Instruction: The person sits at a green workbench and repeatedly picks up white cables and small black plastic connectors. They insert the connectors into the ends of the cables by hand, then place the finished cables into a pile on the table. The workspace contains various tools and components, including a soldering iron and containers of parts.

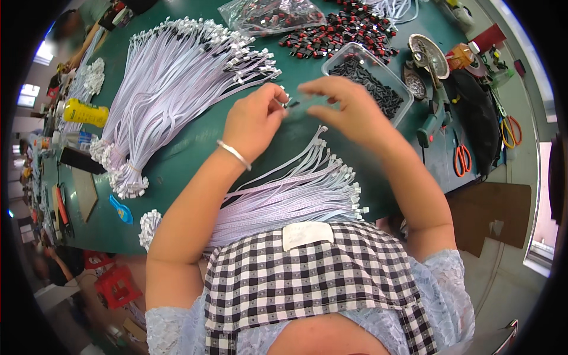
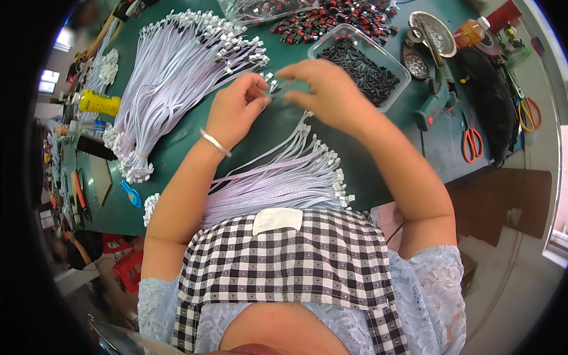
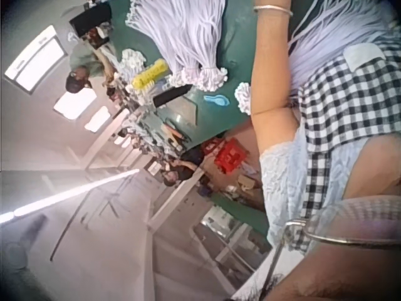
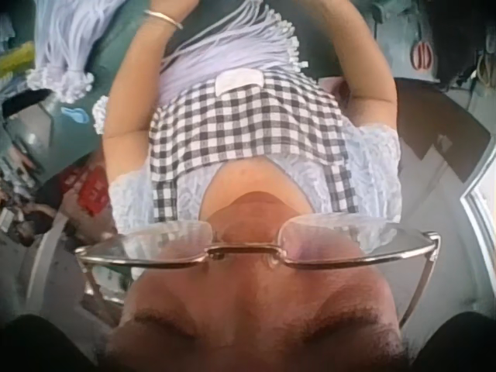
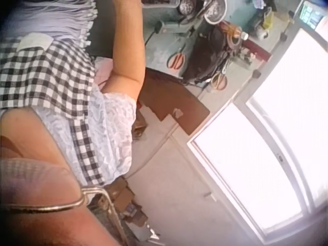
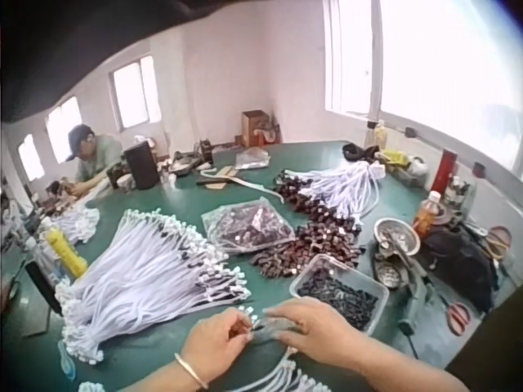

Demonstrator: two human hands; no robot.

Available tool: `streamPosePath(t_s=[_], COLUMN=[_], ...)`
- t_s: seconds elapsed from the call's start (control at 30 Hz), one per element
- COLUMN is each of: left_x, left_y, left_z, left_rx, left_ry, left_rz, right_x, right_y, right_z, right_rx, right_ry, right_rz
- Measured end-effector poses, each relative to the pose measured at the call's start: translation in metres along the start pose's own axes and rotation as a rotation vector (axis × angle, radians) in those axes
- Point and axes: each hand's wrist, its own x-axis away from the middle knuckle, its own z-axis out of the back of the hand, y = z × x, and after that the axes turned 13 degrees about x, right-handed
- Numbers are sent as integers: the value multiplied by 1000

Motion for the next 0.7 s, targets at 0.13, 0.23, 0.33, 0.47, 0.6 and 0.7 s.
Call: streamPosePath(t_s=[0.13,0.23,0.33,0.47,0.6,0.7], left_x=[-2,2,15,27,29,29], left_y=[-17,-19,0,12,-3,-5], left_z=[2,-2,-4,-7,-7,-9], left_rx=[-275,-323,-401,-414,-327,-353], left_ry=[-20,-24,-154,-495,-478,-464], left_rz=[0,-119,-141,17,-29,-18], right_x=[2,15,23,25,20,20], right_y=[21,37,47,61,76,66], right_z=[41,63,65,55,56,58], right_rx=[582,890,958,831,734,798], right_ry=[-42,-285,-346,-331,-301,-316], right_rz=[-39,-125,-102,-96,-130,-219])
